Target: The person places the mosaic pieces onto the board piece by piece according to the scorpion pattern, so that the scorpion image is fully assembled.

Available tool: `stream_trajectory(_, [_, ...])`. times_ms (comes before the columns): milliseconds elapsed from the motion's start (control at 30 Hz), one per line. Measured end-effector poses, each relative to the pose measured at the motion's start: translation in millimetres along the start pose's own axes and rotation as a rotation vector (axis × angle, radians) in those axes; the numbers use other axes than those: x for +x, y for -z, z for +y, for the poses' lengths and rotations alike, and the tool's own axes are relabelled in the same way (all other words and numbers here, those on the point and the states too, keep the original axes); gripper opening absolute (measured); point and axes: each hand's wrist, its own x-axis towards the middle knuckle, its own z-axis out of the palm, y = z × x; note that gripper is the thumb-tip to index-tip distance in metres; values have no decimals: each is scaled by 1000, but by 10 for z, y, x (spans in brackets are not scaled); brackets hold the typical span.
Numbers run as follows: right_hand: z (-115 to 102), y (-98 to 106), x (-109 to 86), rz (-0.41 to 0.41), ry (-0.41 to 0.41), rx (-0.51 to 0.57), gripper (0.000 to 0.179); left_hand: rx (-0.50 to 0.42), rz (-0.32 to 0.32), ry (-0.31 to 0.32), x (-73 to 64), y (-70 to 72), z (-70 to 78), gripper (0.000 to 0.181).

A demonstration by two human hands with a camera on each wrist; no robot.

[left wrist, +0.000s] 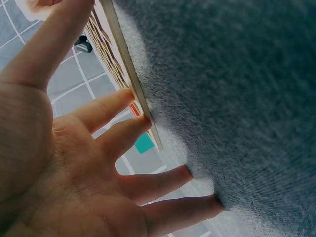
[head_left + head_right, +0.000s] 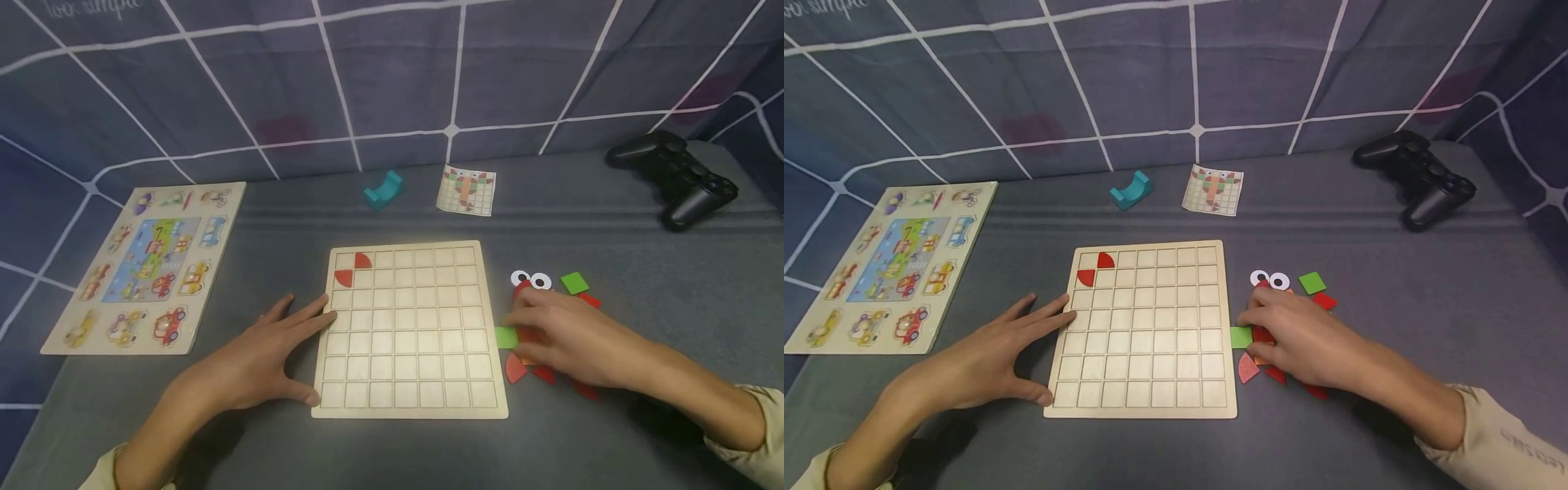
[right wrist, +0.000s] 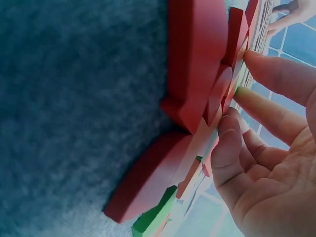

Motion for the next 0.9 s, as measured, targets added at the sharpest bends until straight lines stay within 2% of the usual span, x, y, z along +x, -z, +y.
stream_trajectory(100, [-7,-13,2,13,16,-8,26,-7,-8,16,3,1,8,110])
stream_trajectory(267, [-33,-44,-2,40,41,-79,28,-14,-20,49,6,-5,21,110])
stream_trajectory(400, [-49,-63,-11,61,50,-125,28,-13,-17,50,9,-5,24,109])
stream_trajectory(900, [-3,-77,-8,103,87,-106,25,5,-19,68,20,-11,25,110])
